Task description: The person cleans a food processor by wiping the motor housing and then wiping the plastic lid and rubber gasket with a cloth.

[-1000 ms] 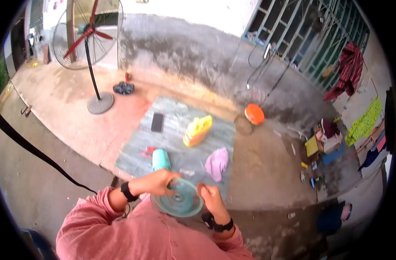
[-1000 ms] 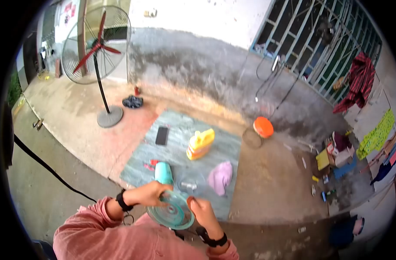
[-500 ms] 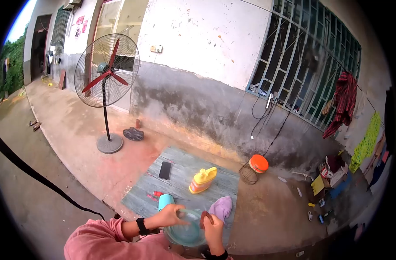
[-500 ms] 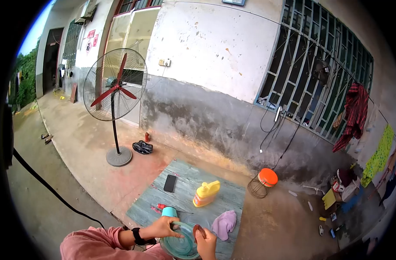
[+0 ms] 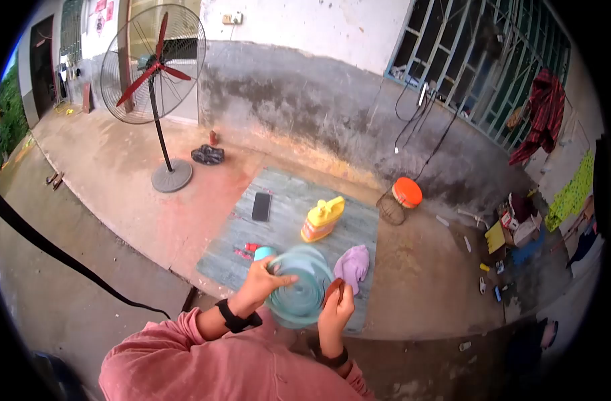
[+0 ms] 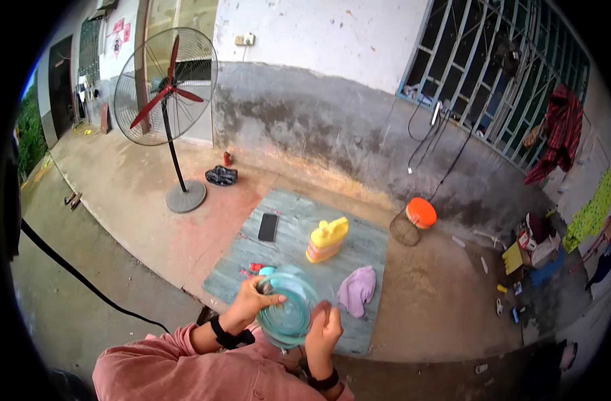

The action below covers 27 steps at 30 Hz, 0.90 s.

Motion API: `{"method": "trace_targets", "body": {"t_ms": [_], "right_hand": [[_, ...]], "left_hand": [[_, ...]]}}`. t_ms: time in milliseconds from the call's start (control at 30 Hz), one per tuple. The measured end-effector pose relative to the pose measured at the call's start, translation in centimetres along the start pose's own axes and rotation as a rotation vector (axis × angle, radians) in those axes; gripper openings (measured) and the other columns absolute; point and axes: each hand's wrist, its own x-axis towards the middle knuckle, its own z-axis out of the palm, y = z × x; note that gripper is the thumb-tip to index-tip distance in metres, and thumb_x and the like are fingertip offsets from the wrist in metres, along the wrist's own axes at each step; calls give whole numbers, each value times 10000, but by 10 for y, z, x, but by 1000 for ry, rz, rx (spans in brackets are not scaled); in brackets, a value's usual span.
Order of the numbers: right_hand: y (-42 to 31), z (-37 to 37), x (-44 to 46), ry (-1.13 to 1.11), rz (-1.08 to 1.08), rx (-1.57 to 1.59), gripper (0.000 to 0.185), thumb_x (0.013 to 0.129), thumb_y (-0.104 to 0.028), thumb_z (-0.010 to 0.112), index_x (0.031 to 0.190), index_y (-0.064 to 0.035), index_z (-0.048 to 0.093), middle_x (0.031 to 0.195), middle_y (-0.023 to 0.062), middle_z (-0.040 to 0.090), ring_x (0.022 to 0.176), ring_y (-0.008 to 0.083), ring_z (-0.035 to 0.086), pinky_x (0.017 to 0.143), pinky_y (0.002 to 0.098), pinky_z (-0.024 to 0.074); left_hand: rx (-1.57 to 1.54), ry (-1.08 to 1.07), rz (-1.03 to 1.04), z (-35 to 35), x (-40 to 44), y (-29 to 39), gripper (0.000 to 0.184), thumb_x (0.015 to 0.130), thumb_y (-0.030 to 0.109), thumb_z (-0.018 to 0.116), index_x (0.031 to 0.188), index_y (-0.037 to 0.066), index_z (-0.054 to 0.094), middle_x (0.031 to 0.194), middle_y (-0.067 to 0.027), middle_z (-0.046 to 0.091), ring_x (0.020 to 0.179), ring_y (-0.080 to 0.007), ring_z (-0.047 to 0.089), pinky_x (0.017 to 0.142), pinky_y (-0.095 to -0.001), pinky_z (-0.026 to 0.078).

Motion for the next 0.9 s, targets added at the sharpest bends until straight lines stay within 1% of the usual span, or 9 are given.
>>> {"method": "trace_targets", "body": {"t_ms": [67, 100, 333, 433, 567, 667, 700, 767, 900], "right_hand": [[-11, 5, 4, 29, 62, 158, 78, 876, -10, 424, 814, 31, 445, 726, 27, 515, 635, 69, 440, 549, 206, 385], [-17, 10, 6, 84, -46, 78, 84, 881, -22, 428, 807, 18, 431, 702, 20, 489, 614, 61, 417, 529, 204, 361], [-17, 12, 1, 73, 4, 68, 103, 913, -102, 399, 882, -9, 431, 759, 29, 456, 659, 87, 415, 591, 221, 360], [-22, 13, -5, 89, 14, 19, 103, 913, -110, 399, 884, -12, 395, 696, 40, 481, 585, 88, 429, 524, 240, 363], [-15, -9, -2, -78, -31, -19, 105, 906, -112, 419, 885, -14, 388, 702, 54, 511, 588, 103, 460, 530, 253, 387], [-7, -18, 20, -234, 3, 14, 150, 885, -104, 478, 799, -7, 404, 616, 56, 487, 533, 106, 448, 499, 253, 380], [-5, -22, 27, -313, 11, 32, 181, 875, -100, 508, 756, -3, 411, 573, 58, 475, 506, 107, 442, 483, 254, 376], [-13, -25, 39, -360, -22, -83, 206, 862, -92, 533, 729, 0, 407, 562, 64, 462, 506, 95, 439, 471, 254, 366], [-15, -24, 48, -473, 184, 170, 206, 875, -89, 532, 729, -26, 402, 599, -14, 449, 552, 22, 386, 462, 199, 313]], "left_hand": [[-116, 93, -44, 10, -6, 7, 325, 686, -29, 720, 976, -25, 571, 883, -37, 605, 725, -115, 581, 655, -244, 498], [-146, 122, -34, 13, -5, 8, 330, 698, -22, 713, 992, -20, 562, 880, -44, 613, 726, -115, 585, 650, -244, 496], [-214, 215, -65, 14, -9, 5, 324, 707, 25, 728, 977, -1, 551, 839, -53, 628, 720, -117, 595, 647, -249, 489], [-293, 238, -86, 15, -10, 3, 313, 707, 29, 731, 962, 0, 551, 818, -53, 625, 689, -113, 590, 637, -245, 486], [-25, 152, 32, 18, -10, 21, 285, 712, 25, 727, 931, -20, 550, 738, -26, 587, 609, -93, 548, 595, -226, 461], [476, -16, 111, 8, -1, 30, 241, 681, 34, 743, 827, -11, 557, 649, 24, 477, 572, -63, 434, 531, -217, 381], [477, -18, 97, 9, -3, 31, 241, 681, 34, 743, 827, -11, 557, 649, 24, 477, 572, -63, 434, 531, -217, 381], [892, -251, 92, 12, -6, 31, 287, 701, -16, 705, 949, -20, 562, 776, -16, 594, 682, -79, 555, 617, -227, 463], [736, -152, 145, 11, 2, 22, 300, 689, 18, 734, 937, -16, 568, 764, -18, 589, 670, -77, 543, 615, -229, 458]]}}
